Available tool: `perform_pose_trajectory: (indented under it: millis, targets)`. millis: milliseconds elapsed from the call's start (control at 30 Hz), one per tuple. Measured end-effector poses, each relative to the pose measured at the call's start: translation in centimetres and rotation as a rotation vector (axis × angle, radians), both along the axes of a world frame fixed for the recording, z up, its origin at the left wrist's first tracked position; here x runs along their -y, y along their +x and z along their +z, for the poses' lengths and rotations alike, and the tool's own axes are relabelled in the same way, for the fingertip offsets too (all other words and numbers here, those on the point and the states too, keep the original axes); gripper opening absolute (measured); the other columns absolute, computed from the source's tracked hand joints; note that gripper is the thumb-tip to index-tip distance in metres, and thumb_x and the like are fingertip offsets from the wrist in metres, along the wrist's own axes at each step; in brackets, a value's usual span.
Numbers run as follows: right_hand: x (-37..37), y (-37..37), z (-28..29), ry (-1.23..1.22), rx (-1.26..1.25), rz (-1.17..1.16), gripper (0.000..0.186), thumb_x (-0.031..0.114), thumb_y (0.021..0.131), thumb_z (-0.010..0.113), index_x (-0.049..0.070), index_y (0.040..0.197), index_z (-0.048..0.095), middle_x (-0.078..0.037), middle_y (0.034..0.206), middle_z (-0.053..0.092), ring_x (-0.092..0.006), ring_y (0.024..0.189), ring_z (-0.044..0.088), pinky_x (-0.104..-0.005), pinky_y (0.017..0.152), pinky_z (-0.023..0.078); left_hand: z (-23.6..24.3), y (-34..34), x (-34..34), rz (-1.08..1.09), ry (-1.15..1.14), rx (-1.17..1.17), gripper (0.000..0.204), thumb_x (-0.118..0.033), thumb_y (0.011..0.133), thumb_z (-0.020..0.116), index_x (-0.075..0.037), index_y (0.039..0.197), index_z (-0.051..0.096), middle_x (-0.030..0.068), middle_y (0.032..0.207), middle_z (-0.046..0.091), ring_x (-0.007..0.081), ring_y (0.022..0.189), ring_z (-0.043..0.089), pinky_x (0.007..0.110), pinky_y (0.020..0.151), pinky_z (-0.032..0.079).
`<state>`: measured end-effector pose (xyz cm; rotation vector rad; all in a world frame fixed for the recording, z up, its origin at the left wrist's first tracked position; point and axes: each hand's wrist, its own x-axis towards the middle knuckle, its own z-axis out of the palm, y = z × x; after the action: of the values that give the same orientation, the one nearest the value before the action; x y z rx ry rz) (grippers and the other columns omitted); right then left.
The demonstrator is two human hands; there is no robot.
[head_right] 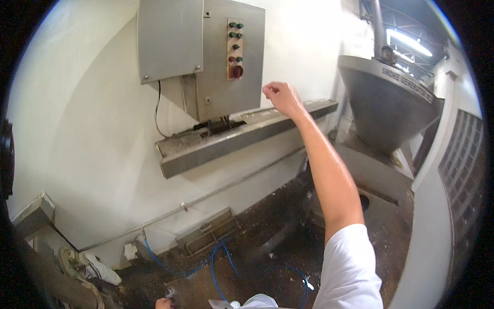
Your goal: The person uses a blue hose to spray water on a large industrial machine and the surrounding floor. They then reach into a red hopper to remove a clump of fibrous material by hand and place it into a metal bin. Finally, the person presses a button on a wall-mounted control panel.
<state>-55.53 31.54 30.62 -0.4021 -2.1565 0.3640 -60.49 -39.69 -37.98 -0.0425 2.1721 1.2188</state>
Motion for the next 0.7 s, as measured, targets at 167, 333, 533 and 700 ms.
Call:
perform_pose_trajectory:
  millis: [167,333,533,700]
  targets:
    - [-13.5,-12.9,9.4,0.173,-0.029,-0.012,0.033,0.034,0.095,0.069,0.005,0.107,0.078,-0.016,0.090,0.075,-0.0266,0.084,0.071,-0.0389,0.080,0.056,4.1,-4.3,-12.1,-0.195,-0.364,-0.511,0.035,-0.022,0.104,0.058,0.004,0.124,0.070,0.0161,0.109,0.074,0.0269,0.090,0.070,0.042,0.075,0.054]
    - [-21.8,-22.2,13.7,0.004,-0.155,0.111,0.034,0.038,0.096,0.069,0.007,0.109,0.080,-0.012,0.091,0.078,-0.0237,0.079,0.072,-0.0394,0.080,0.057,3.2,0.4,-15.0,0.214,-0.188,-0.564,0.030,-0.020,0.104,0.056,0.003,0.116,0.070,0.0129,0.098,0.069,0.0214,0.078,0.067,0.037,0.067,0.055]
    - [-24.6,-27.6,17.5,-0.053,-0.286,0.372,0.034,0.033,0.098,0.071,0.004,0.115,0.078,-0.010,0.097,0.078,-0.0178,0.076,0.070,-0.0337,0.073,0.057,3.8,6.8,-20.0,0.510,-0.108,-0.121,0.024,-0.019,0.100,0.059,0.001,0.106,0.071,0.0090,0.080,0.066,0.0177,0.067,0.063,0.037,0.055,0.051]
    - [-25.5,-28.8,19.3,-0.104,-0.262,0.438,0.036,0.029,0.099,0.072,-0.001,0.120,0.074,-0.008,0.100,0.077,-0.0124,0.078,0.067,-0.0281,0.069,0.058,4.8,6.4,-23.5,0.552,-0.108,-0.141,0.024,-0.021,0.099,0.061,0.000,0.104,0.072,0.0083,0.078,0.066,0.0175,0.066,0.061,0.036,0.055,0.051]
